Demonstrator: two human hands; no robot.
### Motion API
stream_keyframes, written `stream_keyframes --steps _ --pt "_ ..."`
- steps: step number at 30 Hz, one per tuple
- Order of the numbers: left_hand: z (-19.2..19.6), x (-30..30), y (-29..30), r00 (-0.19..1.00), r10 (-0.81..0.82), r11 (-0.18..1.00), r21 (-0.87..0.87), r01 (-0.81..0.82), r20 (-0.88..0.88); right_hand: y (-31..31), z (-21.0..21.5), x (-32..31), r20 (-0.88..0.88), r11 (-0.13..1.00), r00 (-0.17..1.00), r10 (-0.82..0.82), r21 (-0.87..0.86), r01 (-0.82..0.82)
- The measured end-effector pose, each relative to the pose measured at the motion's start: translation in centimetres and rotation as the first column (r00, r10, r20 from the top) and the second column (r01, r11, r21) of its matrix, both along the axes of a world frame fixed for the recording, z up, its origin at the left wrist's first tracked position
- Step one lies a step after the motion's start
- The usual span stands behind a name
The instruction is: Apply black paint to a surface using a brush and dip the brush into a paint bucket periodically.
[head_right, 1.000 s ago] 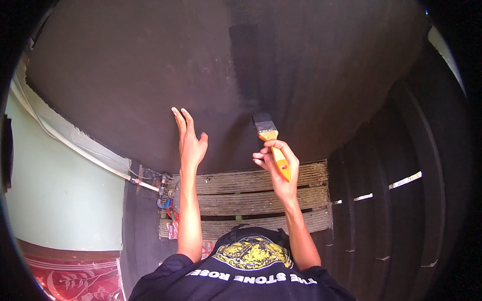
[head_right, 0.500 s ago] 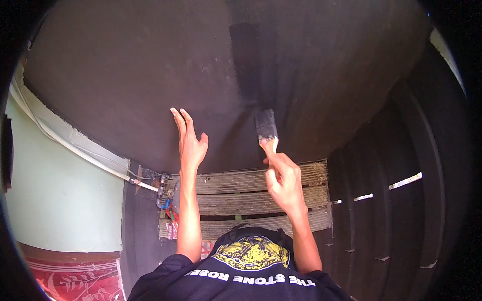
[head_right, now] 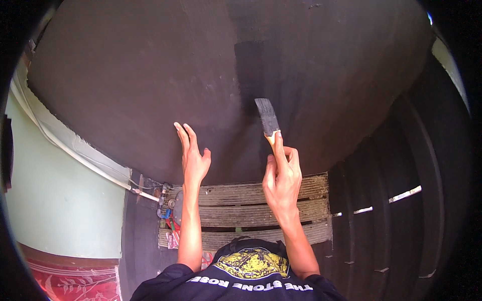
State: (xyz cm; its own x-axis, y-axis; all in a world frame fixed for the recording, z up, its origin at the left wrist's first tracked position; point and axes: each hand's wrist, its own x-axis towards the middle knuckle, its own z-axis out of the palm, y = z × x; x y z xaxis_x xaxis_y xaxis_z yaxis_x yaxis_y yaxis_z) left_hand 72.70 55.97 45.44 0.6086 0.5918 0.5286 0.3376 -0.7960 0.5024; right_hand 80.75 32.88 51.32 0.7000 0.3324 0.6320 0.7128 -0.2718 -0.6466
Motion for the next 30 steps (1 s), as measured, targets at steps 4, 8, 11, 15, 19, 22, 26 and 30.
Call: stream_keyframes --steps 4,8,11,15,19,22,26,30 --pt "0.4 0.1 -0.1 1.000 0.000 0.999 -0.042 0.000 -0.005 1.3 -0.4 0.2 -0.008 1.000 1.000 0.014 -0.015 -0.014" --pt "0.8 0.2 -0.3 1.000 0.003 0.998 -0.067 -0.004 -0.010 3.7 -3.6 2.0 -0.009 0.996 1.000 0.025 -0.090 -0.026" --pt "0.7 0.4 -0.3 1.000 0.024 0.999 -0.040 -0.025 -0.016 4.6 -6.7 2.7 -0.049 0.993 0.998 0.036 -0.113 -0.041" --pt "1.4 0.5 -0.5 1.000 0.009 0.997 -0.079 -0.011 -0.017 3.3 -10.2 1.5 -0.124 0.980 0.992 0.005 -0.199 -0.029" --pt "0.4 0.5 0.3 1.000 0.008 1.000 -0.005 -0.008 -0.014 0.7 -8.5 0.4 -0.289 0.969 0.956 0.048 -0.217 -0.114" --pt "0.3 0.3 -0.1 1.000 0.006 1.000 -0.010 -0.006 -0.005 0.7 -2.8 0.1 -0.119 0.995 0.991 0.064 -0.069 -0.073" --pt "0.5 0.3 -0.2 1.000 0.022 1.000 -0.023 -0.022 -0.005 2.6 -1.7 1.6 -0.045 0.995 0.997 0.060 -0.073 -0.063" --pt "0.5 0.4 -0.2 1.000 -0.006 1.000 -0.023 0.006 0.000 3.8 -9.8 2.4 -0.115 0.983 0.993 0.016 -0.182 -0.037"
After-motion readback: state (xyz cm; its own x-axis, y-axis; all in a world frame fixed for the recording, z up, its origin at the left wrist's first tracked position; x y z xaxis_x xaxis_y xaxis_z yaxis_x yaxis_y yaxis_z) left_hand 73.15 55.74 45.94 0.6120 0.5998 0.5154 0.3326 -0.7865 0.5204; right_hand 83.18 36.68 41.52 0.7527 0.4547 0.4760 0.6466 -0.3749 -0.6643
